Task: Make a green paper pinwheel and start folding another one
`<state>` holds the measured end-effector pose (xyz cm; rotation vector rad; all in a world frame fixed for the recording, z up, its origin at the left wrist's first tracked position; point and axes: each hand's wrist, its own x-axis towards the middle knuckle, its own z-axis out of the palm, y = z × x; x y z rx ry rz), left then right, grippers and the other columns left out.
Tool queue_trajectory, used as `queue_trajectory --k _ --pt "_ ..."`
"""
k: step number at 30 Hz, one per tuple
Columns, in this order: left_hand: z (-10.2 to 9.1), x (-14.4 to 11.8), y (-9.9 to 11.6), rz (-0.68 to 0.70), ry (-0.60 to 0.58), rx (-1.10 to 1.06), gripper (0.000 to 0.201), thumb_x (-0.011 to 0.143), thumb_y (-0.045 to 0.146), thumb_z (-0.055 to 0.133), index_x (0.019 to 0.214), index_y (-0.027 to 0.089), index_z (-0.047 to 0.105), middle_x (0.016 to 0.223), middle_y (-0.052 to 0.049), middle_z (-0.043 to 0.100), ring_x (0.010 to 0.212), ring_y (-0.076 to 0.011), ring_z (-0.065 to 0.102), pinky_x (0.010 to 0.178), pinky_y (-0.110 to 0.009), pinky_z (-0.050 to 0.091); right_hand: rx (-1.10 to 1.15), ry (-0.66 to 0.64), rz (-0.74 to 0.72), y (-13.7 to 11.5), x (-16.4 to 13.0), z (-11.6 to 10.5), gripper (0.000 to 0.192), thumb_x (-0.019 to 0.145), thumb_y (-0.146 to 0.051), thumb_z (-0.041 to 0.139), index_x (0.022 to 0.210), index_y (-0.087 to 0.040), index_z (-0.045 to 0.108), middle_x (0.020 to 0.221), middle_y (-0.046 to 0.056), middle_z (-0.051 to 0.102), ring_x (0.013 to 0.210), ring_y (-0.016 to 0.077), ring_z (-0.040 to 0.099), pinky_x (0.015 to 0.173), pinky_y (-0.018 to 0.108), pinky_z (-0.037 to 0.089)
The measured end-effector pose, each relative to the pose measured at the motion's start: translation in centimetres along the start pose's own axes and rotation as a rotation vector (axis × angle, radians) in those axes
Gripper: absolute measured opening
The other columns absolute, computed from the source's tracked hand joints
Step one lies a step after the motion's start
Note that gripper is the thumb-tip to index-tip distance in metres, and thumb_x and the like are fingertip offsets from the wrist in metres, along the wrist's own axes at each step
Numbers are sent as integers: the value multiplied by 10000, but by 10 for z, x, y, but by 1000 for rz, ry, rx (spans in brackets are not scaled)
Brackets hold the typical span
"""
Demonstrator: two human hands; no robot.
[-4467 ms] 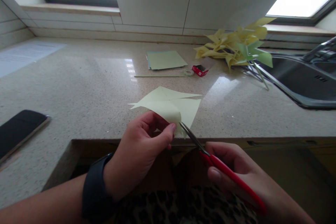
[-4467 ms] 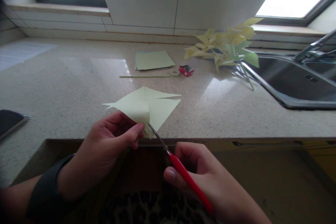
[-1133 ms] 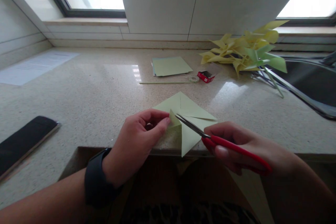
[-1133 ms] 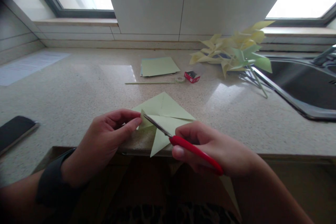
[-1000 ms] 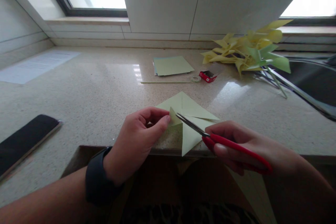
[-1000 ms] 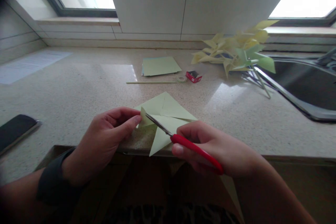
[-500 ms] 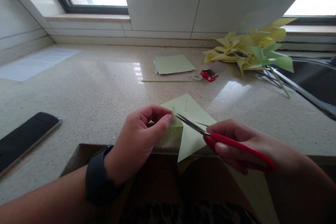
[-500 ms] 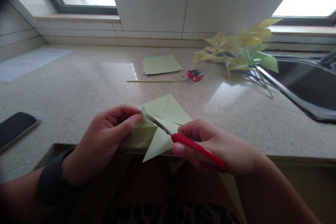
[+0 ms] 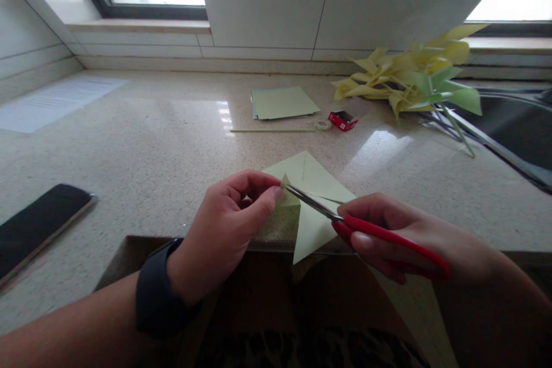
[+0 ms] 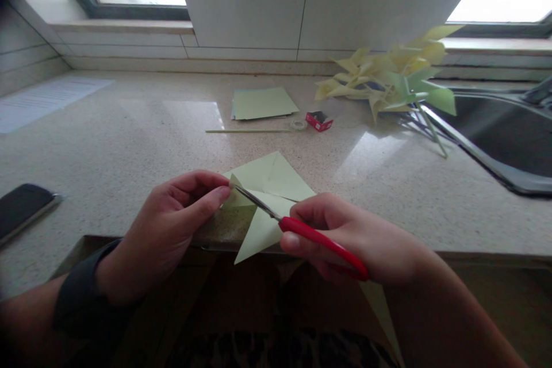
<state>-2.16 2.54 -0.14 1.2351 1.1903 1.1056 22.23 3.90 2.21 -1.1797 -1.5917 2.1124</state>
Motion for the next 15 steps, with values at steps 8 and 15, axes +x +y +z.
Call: queue_trajectory --k 8,15 --pt "1 0 1 -9 3 23 207 857 405 741 930 212 729 823 9 719 699 -108 589 608 -199 470 0 13 -1 1 1 2 411 770 -534 781 730 -174 587 581 -45 497 447 53 417 394 158 309" --pt "1 0 1 0 7 31 207 848 399 749 941 215 730 839 6 728 709 -112 604 616 -195 474 -5 2 -14 3 -1 1 410 808 -538 748 733 -175 572 578 -42 507 450 50 419 400 150 305"
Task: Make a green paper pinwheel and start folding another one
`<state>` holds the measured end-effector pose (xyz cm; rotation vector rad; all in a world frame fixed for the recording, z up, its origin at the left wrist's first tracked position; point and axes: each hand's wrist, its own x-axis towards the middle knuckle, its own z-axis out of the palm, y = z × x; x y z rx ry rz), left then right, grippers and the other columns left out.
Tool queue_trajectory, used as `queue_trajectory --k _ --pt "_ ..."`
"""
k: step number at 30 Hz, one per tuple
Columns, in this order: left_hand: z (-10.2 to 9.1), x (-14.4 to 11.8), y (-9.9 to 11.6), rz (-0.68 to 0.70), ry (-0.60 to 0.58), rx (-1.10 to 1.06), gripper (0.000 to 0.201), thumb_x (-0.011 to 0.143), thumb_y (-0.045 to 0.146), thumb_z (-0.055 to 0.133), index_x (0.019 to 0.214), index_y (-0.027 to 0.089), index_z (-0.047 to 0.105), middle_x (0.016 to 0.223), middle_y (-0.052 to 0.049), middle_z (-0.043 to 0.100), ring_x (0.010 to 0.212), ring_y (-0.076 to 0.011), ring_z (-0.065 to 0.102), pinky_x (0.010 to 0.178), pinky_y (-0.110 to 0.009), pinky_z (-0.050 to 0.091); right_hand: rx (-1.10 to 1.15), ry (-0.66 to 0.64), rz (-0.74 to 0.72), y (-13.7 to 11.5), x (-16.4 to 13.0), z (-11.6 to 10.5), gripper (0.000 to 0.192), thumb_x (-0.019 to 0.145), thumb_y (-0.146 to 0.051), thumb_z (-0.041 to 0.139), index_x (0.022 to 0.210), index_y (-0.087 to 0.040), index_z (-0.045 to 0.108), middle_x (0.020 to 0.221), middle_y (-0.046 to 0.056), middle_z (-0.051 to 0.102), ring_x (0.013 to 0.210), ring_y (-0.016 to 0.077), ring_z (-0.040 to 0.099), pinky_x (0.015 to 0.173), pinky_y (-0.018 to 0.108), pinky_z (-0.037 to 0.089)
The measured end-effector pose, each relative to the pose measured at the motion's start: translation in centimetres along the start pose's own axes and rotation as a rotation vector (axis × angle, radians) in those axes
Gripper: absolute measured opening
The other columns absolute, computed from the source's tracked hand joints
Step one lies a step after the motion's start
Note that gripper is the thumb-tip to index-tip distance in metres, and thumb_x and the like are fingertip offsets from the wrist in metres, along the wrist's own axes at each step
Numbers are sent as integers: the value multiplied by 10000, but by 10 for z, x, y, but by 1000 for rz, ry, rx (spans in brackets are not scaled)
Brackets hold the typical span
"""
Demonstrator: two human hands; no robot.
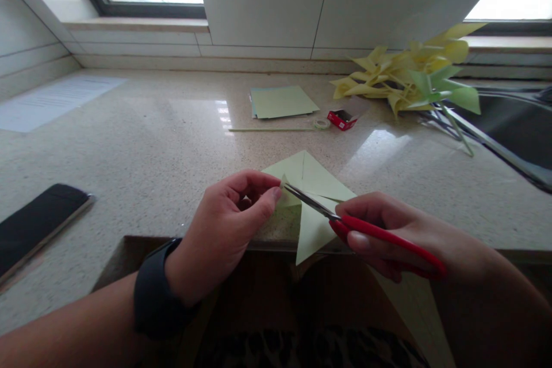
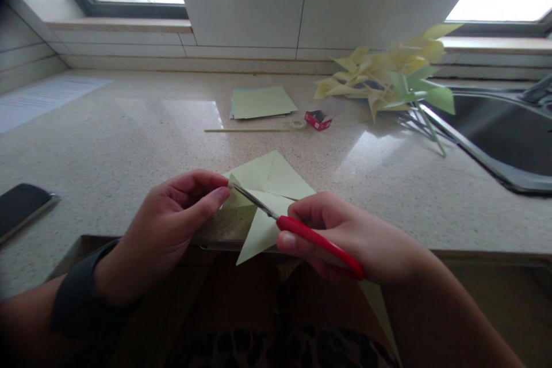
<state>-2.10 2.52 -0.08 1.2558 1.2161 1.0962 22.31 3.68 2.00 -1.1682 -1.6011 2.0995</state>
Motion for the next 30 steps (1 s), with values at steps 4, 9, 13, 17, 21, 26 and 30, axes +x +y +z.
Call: queue_trajectory --k 4,9,13,17,21,26,30 --pt "1 0 0 7 10 11 219 845 401 747 939 204 731 842 -3 735 708 -119 616 614 -200 481 22 -10 -2 1 0 0 398 802 -521 756 737 -173 573 563 -48 498 440 50 411 389 151 292" --pt "1 1 1 -12 -4 1 249 839 400 748 977 193 734 880 -21 753 713 -127 630 609 -206 484 14 -29 -16 2 -1 -3 387 798 -502 764 743 -171 571 550 -52 496 427 48 413 375 146 274" --pt "1 1 0 -34 3 -21 246 849 402 740 990 200 734 871 -13 745 702 -118 618 607 -202 480 29 -40 -54 8 -2 -9 425 795 -551 753 741 -171 571 565 -35 522 437 56 438 392 152 307" --pt "1 1 -1 -29 9 -1 258 849 408 735 987 191 735 862 -22 737 693 -119 607 600 -206 469 51 82 -206 15 -3 -4 397 783 -546 765 768 -181 611 571 -17 573 458 73 485 408 163 342" --pt "1 1 -2 -17 11 4 257 844 408 736 984 193 732 869 -23 729 697 -127 605 598 -214 469 29 465 -268 12 -4 17 352 849 -525 709 744 -194 654 578 -11 611 437 66 482 395 181 341" --pt "-1 -1 -3 -2 -25 10 241 852 419 736 975 211 731 862 -2 729 703 -111 594 619 -201 464 -7 767 -422 5 15 36 271 746 -407 831 820 -225 644 861 28 739 687 151 652 593 262 526" --pt "-2 0 -4 5 -49 93 268 847 438 742 986 209 735 873 -12 739 710 -124 605 624 -216 463 18 686 -429 5 39 38 328 686 -356 874 814 -210 609 889 42 742 692 160 654 565 263 512"
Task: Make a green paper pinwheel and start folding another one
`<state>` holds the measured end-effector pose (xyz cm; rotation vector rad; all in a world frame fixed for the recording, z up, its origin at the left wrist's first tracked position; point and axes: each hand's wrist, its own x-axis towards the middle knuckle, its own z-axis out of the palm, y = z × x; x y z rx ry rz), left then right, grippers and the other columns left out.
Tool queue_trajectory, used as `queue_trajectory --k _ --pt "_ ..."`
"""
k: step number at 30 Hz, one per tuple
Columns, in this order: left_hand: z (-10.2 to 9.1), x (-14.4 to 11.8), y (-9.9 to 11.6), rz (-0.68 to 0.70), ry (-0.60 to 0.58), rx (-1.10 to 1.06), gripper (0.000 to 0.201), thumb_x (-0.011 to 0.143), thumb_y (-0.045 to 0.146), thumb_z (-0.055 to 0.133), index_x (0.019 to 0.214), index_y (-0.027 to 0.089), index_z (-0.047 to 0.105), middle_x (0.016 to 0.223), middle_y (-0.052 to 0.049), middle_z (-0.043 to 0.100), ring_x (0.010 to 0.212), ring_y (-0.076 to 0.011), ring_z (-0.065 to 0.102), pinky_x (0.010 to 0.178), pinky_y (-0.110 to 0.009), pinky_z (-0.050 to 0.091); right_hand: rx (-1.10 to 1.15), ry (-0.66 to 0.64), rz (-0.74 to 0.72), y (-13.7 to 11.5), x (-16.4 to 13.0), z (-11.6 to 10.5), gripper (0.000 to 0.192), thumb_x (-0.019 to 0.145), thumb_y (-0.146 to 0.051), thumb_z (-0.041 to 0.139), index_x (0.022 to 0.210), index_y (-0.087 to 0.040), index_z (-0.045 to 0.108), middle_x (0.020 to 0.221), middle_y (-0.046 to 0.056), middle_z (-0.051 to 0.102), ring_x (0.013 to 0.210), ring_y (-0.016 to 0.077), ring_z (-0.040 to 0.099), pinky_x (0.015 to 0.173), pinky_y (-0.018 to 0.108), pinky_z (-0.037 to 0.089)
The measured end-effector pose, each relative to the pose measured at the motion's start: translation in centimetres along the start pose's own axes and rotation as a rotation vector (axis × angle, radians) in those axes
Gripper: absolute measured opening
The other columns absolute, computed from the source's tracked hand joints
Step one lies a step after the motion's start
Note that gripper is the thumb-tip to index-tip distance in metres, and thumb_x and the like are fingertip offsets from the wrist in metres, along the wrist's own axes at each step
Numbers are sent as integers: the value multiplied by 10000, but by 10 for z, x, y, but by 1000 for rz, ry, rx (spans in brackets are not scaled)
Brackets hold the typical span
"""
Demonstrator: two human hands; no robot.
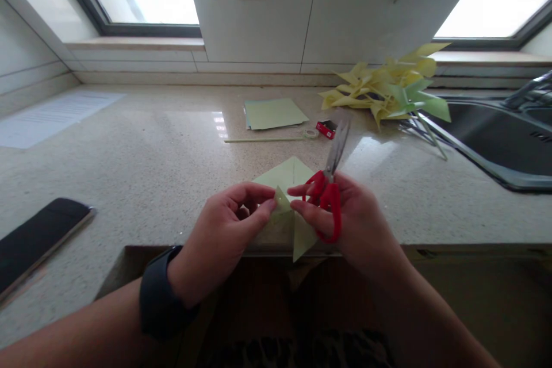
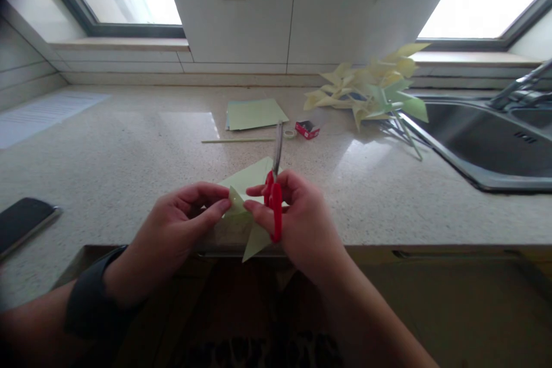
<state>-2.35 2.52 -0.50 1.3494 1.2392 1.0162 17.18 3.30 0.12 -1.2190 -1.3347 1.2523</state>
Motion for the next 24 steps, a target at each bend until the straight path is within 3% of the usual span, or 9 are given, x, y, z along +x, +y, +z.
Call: queue_trajectory --k 5,12,24 --pt "-1 4 5 -7 -86 20 293 864 436 714 1036 201 746 941 -43 756 808 -167 645 693 -252 485 26 -49 9 4 7 5 351 650 -329 893 797 -200 602 836 27 728 661 147 641 566 256 503" --pt "-4 8 11 -2 -151 55 332 924 448 589 945 178 782 674 -8 645 566 -122 492 506 -227 356 -36 -70 -25 9 7 2 322 692 -343 863 827 -199 608 811 17 712 613 123 574 543 250 456" --pt "-8 12 9 22 -233 138 229 915 394 633 941 204 758 883 -5 735 767 -138 588 665 -236 419 -99 -44 -60 22 11 0 283 694 -336 863 818 -215 640 811 10 726 617 131 545 556 268 422"
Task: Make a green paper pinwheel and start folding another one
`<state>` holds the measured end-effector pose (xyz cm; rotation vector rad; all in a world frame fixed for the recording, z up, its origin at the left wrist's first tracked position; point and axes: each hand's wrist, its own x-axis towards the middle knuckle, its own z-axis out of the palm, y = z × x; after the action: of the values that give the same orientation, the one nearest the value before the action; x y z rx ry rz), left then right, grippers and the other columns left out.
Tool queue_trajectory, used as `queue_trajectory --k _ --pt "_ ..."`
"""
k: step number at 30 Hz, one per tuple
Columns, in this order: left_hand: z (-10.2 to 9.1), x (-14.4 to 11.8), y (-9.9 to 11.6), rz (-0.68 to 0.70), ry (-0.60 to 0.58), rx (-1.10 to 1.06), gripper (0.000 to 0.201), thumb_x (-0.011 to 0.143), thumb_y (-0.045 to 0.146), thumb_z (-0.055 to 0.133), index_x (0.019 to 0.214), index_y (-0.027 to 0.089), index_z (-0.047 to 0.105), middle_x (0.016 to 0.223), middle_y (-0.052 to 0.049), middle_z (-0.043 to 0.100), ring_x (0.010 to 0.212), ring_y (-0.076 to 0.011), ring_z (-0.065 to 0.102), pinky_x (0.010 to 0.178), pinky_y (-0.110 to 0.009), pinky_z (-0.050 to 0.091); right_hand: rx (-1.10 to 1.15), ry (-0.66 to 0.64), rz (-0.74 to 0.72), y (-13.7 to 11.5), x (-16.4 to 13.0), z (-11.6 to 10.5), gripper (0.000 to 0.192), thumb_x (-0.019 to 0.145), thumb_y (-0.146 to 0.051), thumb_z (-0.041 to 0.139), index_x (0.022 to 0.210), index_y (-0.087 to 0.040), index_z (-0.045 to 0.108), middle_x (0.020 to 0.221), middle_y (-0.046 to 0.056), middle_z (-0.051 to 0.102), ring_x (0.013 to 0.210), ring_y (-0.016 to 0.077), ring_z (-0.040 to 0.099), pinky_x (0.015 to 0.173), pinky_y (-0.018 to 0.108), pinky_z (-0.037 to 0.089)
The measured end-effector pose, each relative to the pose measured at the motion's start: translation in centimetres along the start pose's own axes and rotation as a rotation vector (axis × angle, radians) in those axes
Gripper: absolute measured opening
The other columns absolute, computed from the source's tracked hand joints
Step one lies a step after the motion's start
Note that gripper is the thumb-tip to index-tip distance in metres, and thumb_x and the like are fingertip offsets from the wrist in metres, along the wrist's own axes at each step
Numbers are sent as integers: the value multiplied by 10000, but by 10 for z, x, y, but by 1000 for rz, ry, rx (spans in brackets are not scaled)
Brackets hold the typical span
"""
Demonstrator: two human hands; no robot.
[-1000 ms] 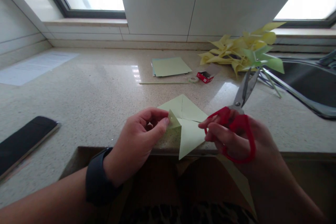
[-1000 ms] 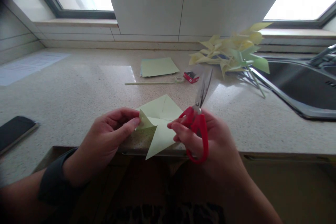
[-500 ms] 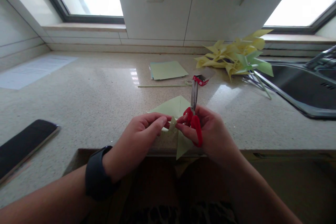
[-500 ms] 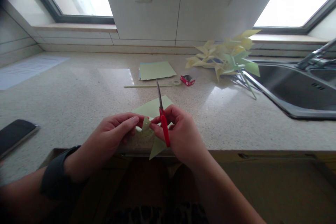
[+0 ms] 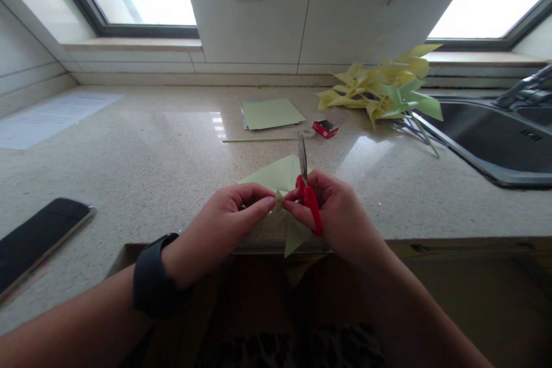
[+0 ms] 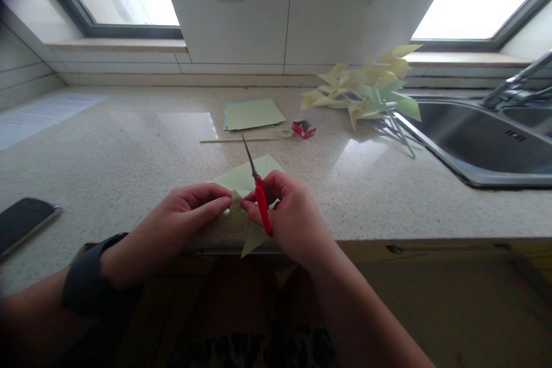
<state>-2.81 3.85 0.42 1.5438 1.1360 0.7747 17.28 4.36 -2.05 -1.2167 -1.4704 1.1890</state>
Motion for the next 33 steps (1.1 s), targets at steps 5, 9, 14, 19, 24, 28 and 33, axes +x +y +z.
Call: queue_trajectory --k 5,9,14,19,24,28,33 --pt "-1 1 0 -15 -13 -26 237 909 405 634 926 193 737 831 3 710 690 -120 553 618 -232 406 21 -13 -1 0 0 1 273 706 -327 853 816 -218 629 787 -2 710 612 129 551 559 268 427" --pt "-2 2 0 -24 -14 -29 239 912 394 619 900 185 733 784 11 679 641 -106 512 575 -222 375 17 -25 -10 -1 -1 0 268 709 -312 847 806 -214 617 807 3 719 641 133 581 588 274 451" --pt "-3 3 -2 -40 -37 -66 238 907 396 625 885 183 729 737 29 646 605 -92 477 555 -213 358 67 -52 5 -5 -1 -1 277 703 -307 842 795 -208 600 786 -2 713 643 127 600 571 251 453" --pt "-4 4 -2 -8 -72 -25 209 919 371 623 927 198 739 824 16 702 698 -113 557 626 -223 403 82 -76 12 -4 -1 -3 275 700 -281 848 794 -210 600 785 -14 711 638 116 590 577 245 456" --pt "-4 1 2 13 -85 -6 178 893 368 675 964 225 754 927 6 749 839 -149 625 742 -251 449 40 -80 -7 0 -3 -5 252 700 -248 854 811 -211 630 785 -22 700 638 111 565 573 242 433" --pt "-4 0 0 -2 -88 38 211 885 417 680 928 226 758 890 -3 744 797 -155 612 707 -264 448 39 -92 -11 -2 -3 -6 257 697 -259 855 809 -205 630 788 -10 698 671 127 588 600 254 447" --pt "-1 -2 -6 -8 -46 114 246 870 449 685 927 216 742 725 13 643 630 -123 506 560 -245 370 20 -111 -11 -4 -3 -6 244 709 -263 839 813 -202 626 796 0 703 676 133 582 612 264 455"
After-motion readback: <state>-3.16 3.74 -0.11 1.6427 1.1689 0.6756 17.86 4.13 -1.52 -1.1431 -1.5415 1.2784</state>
